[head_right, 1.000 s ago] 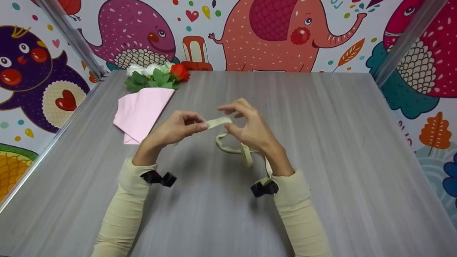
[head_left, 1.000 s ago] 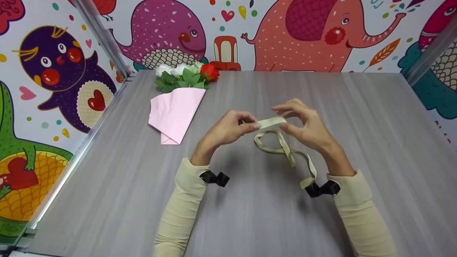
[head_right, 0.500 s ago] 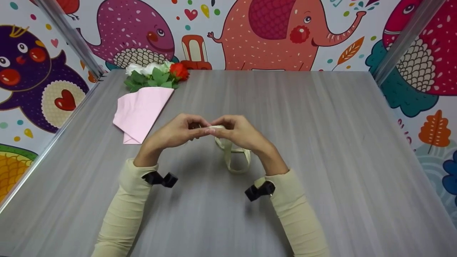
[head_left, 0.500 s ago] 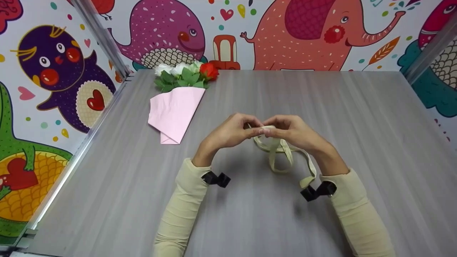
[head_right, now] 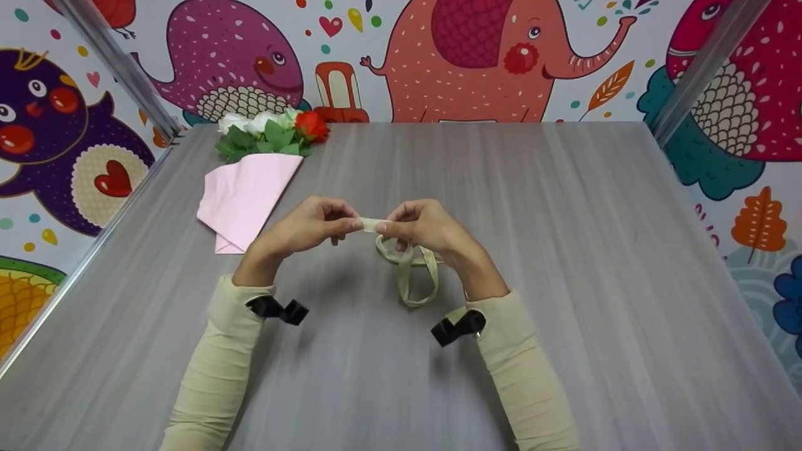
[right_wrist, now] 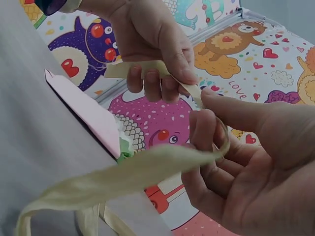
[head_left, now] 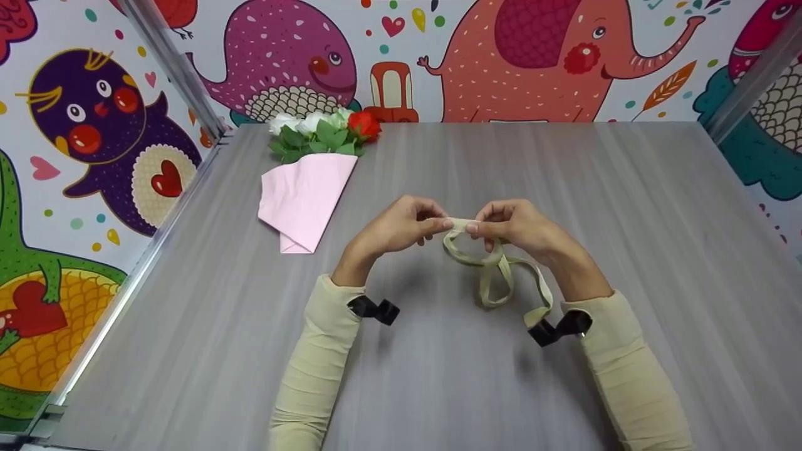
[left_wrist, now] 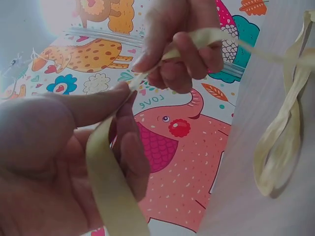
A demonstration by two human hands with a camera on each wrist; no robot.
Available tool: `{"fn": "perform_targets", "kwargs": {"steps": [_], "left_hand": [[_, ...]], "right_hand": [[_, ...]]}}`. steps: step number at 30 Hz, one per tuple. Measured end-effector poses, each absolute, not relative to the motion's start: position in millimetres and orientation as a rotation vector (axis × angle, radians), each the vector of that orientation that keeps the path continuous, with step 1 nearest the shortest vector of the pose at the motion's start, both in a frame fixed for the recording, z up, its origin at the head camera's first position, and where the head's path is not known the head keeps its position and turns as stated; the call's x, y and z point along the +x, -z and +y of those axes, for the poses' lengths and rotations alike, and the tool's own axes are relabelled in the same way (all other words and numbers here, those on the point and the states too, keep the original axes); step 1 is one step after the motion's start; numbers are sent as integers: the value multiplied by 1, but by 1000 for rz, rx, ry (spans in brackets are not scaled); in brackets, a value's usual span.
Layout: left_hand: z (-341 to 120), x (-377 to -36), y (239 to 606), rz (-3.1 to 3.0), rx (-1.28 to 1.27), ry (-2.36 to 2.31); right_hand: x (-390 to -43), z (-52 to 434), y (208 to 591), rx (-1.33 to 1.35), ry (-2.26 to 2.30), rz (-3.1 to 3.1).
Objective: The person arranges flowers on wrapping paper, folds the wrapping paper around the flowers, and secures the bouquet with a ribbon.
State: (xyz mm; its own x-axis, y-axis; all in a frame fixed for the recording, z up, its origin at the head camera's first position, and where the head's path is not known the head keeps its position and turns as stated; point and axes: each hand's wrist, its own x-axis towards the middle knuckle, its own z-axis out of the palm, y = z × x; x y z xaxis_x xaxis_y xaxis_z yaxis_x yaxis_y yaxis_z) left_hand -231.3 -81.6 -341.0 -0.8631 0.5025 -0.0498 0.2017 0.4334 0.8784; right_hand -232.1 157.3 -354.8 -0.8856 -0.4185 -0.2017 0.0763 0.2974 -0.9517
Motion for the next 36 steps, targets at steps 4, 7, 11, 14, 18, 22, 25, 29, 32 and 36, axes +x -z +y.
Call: {"fn": "perform_targets", "kwargs": {"steps": [4,7,11,14,18,22,25,29,32,36], "left_hand": [[-94,-233,340,2422,533,-1398],[-106,-235,342,2432,481,-1396],[-123,-239,343,2445,439,-1391],[-140,-241,341,2495,406,-1357],[-163,-242,337,2551,373,-1303],[-183,-243,335,2561,329,-1268],[-199,-244,334,2580,290,-1242],[-225,-244,335,2619,246,-1212],[-243,-242,335,2634,192,-1196],[-259,-240,337,2621,121,-1194]], "right_hand": [[-237,160,356,-288,1658,2128],[-239,164,358,-286,1664,2116],[-241,169,360,-270,1640,2093],[-242,174,362,-262,1617,2071],[-242,182,364,-258,1560,2068],[-240,191,366,-288,1442,2085],[-240,200,368,-335,1393,2062],[-240,214,371,-415,1359,2051],[-239,225,372,-498,1327,2056],[-240,235,375,-587,1312,2028]]}}
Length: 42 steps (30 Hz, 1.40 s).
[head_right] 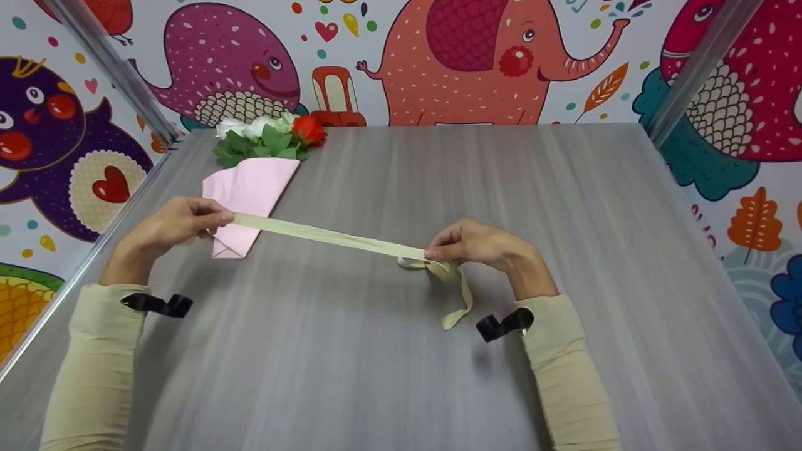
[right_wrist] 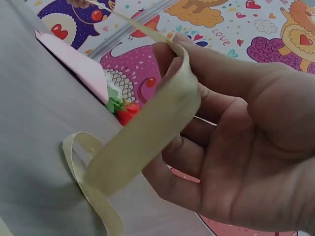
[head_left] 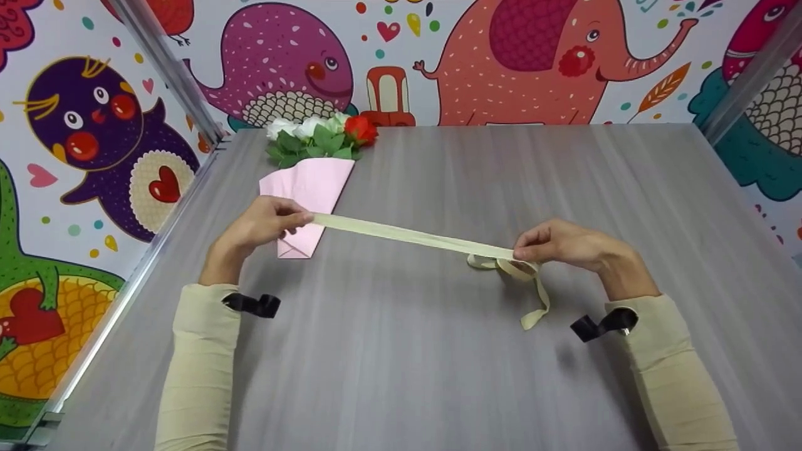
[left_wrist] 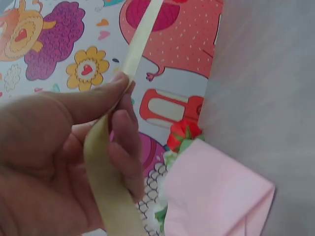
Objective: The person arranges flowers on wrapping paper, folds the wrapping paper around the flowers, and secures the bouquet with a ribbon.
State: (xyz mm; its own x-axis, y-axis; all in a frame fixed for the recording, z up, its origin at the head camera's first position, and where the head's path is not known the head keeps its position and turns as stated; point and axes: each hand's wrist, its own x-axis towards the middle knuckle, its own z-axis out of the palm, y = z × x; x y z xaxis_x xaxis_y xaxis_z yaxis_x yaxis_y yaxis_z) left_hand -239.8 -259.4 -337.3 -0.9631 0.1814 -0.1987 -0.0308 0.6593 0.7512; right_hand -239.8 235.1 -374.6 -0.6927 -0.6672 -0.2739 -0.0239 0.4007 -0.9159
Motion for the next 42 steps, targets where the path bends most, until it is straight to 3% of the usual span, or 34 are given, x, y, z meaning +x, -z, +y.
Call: {"fn": "perform_targets", "kwargs": {"steps": [15,32,42], "left_hand": [[-305,-234,350,2635,-156,-1131],[-341,-233,372,2647,-417,-1115],[-352,-230,373,2610,-539,-1129]], "right_hand": [[-244,269,384,-743,1404,1767],[-244,326,368,-311,1087,2100],[-244,342,364,-245,912,2140]]}}
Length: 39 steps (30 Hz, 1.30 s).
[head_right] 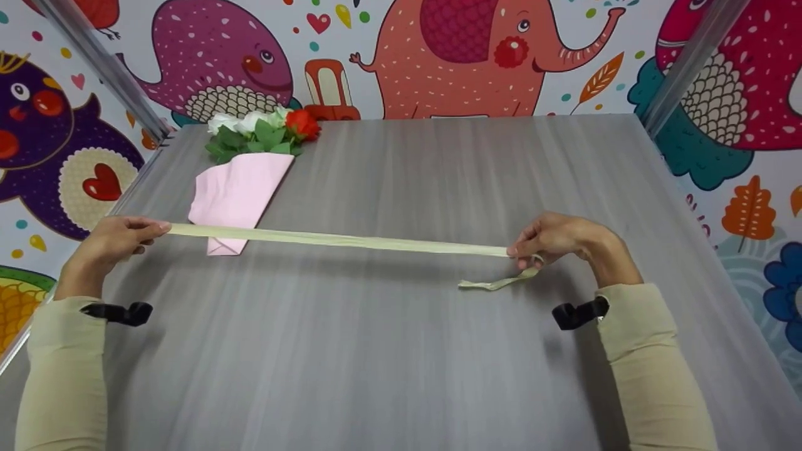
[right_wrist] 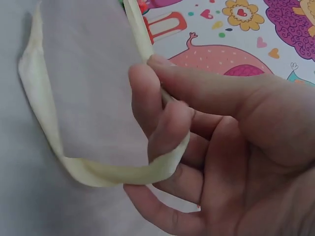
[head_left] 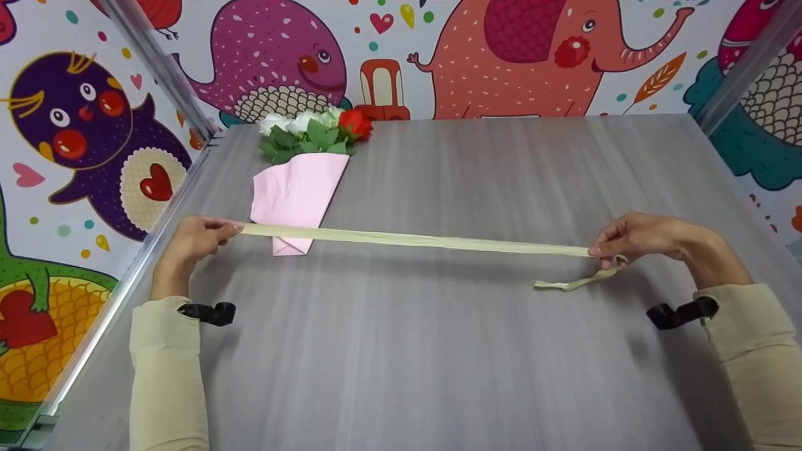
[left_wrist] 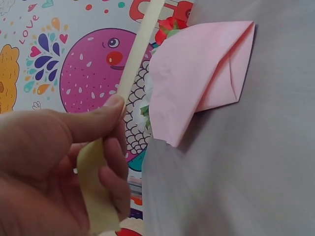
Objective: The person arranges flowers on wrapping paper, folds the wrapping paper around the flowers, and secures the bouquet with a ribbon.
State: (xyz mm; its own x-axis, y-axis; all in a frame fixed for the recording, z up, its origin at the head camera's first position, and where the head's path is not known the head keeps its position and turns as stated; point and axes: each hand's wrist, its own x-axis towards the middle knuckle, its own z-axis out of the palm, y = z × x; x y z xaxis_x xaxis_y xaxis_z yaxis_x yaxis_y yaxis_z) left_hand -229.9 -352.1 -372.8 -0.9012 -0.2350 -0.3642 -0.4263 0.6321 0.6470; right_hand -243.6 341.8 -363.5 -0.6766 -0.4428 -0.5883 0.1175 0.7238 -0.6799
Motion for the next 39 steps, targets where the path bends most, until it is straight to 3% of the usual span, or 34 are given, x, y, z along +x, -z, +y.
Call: {"fn": "perform_targets", "kwargs": {"steps": [13,22,39], "left_hand": [[-374,-222,383,2611,-574,-1081],[-372,-215,399,2603,-457,-1001],[-373,-210,411,2619,-435,-983]], "right_hand": [[-226,394,364,-135,936,2397],[-214,405,386,-8,1002,2536],[-206,423,402,-20,893,2439]]}}
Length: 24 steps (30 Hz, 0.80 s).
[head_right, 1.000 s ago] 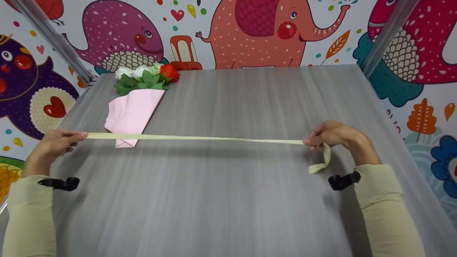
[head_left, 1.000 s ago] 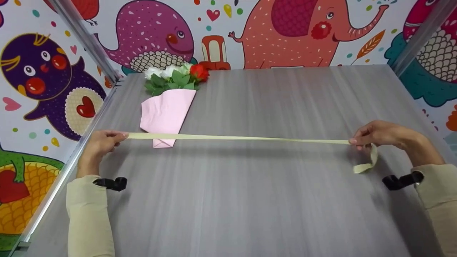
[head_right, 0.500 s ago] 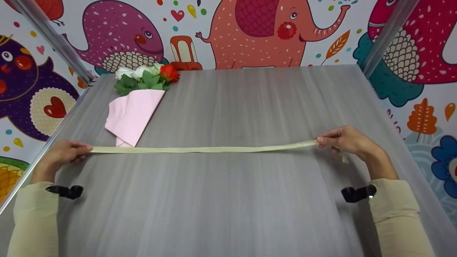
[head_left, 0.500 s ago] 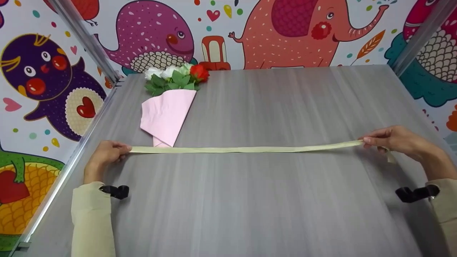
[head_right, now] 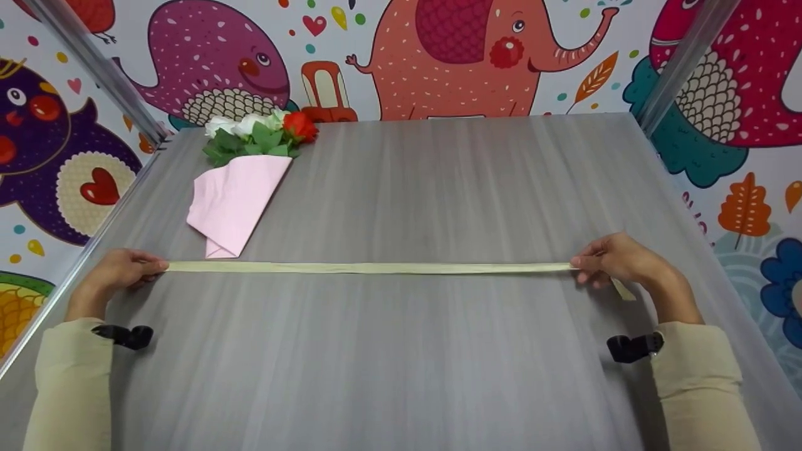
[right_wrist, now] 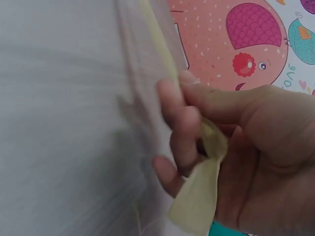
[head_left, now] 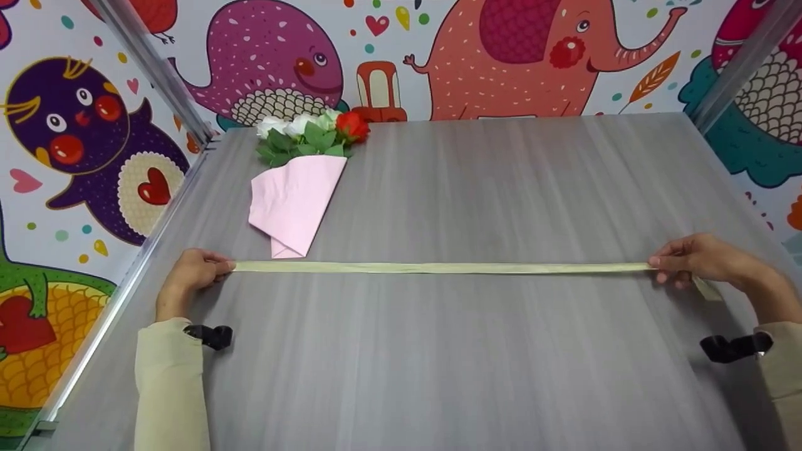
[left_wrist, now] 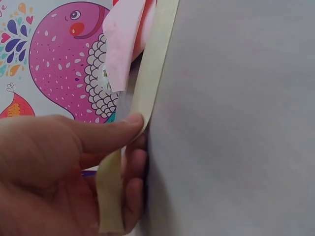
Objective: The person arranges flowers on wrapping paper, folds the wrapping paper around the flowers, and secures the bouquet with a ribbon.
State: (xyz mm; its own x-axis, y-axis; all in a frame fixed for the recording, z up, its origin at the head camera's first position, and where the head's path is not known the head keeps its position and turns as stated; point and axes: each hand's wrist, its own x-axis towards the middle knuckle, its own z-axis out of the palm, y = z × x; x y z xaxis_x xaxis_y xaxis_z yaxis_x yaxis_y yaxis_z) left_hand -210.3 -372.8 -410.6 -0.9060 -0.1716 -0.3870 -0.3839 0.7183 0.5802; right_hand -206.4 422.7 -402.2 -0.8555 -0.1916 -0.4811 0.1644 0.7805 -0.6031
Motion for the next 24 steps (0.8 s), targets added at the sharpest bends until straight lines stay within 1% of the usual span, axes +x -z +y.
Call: {"fn": "perform_targets", "kwargs": {"steps": [8,18,24], "left_hand": [[-371,-215,415,2627,-486,-950],[-368,-212,411,2685,-520,-932],[-367,-210,403,2713,-486,-936]], "right_hand": [[-205,431,408,17,722,2537],[-203,436,414,91,708,2587],[-205,432,410,137,773,2532]]}}
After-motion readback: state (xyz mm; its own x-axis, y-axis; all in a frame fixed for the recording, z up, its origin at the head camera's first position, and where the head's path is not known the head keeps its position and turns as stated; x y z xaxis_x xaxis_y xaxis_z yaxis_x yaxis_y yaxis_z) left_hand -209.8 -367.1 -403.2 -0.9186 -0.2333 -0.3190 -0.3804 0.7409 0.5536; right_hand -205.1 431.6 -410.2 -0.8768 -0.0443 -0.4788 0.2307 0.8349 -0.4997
